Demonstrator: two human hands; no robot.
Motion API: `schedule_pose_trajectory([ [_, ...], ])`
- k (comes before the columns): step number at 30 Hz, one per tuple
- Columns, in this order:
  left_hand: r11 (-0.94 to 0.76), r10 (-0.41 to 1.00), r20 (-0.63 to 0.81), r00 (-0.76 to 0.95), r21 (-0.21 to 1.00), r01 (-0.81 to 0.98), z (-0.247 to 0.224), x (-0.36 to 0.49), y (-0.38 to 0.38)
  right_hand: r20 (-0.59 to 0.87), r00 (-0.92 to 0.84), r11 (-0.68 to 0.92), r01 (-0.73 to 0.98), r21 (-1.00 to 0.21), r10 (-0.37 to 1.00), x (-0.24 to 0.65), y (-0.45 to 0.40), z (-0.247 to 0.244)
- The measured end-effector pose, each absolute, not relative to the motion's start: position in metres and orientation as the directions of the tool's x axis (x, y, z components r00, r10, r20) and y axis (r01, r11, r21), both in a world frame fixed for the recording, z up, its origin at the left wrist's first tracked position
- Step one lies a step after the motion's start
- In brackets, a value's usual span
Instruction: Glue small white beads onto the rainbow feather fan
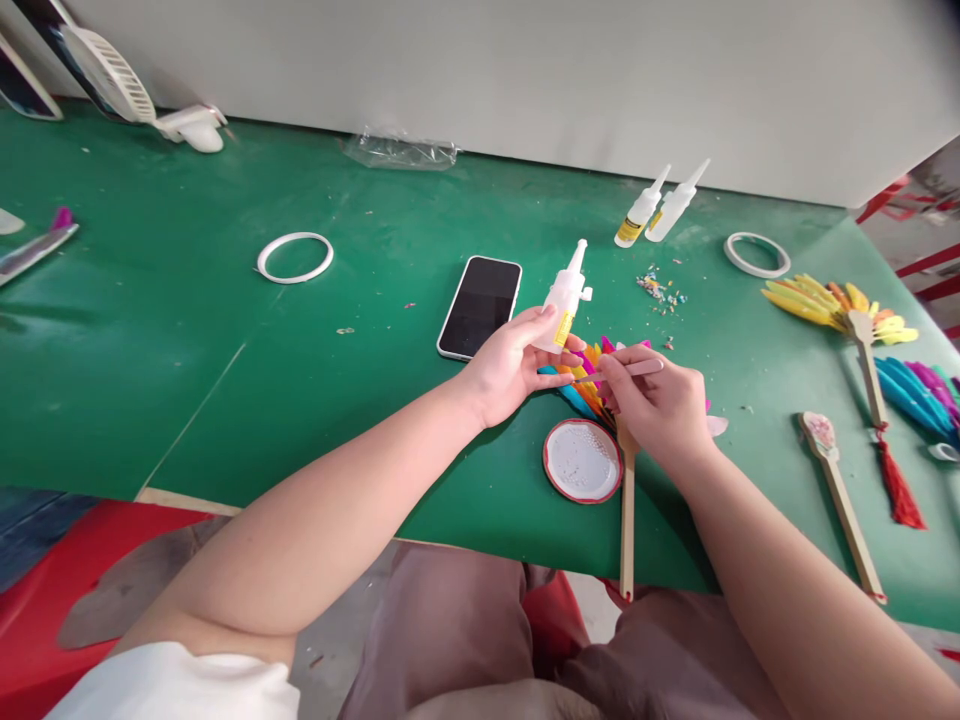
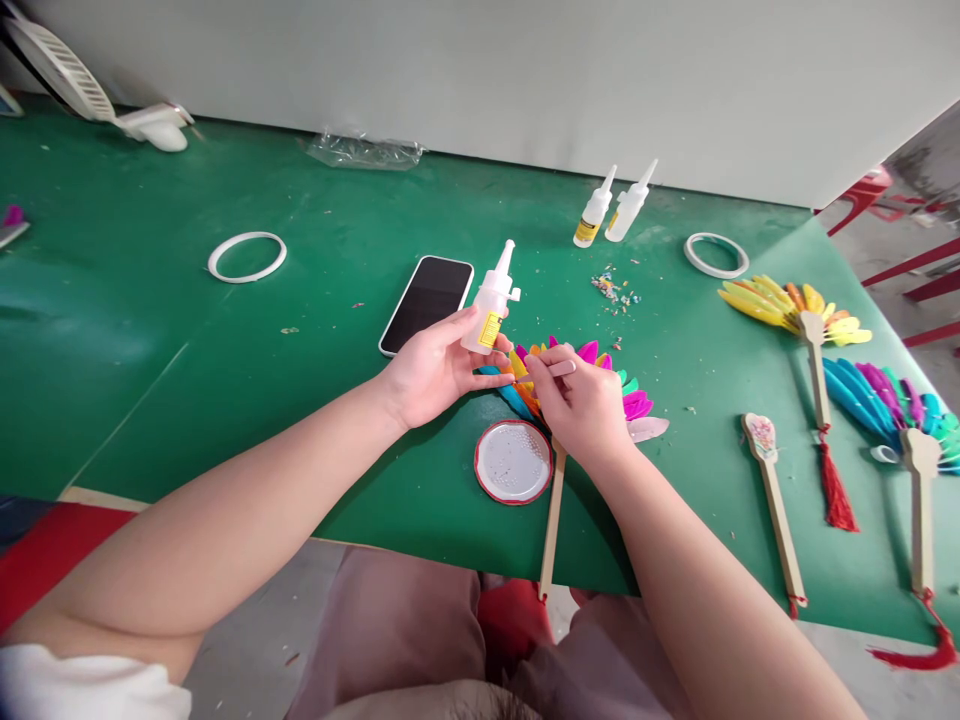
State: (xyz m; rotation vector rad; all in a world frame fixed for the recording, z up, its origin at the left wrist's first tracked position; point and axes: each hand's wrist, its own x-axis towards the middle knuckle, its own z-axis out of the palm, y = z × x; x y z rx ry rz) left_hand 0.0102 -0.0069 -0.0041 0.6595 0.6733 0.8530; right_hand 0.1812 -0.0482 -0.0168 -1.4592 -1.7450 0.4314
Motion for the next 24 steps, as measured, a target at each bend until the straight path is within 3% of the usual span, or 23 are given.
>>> schedule_pose_trajectory([
  [10,0.491,0.838,-0.261,0.478,0.743,-0.454,-0.0046,0.0092,-0.0056,0.355,0.036,0.244,0.661,-0.71,0.934,0.1806,-0.0484,-0.0174],
  [24,0.489,0.84,-0.263,0.474,0.745,-0.454,-0.0031,0.0095,-0.0068,0.399,-0.05,0.319,0.695,-0.645,0.915,0.1793,-0.048,-0.0151],
])
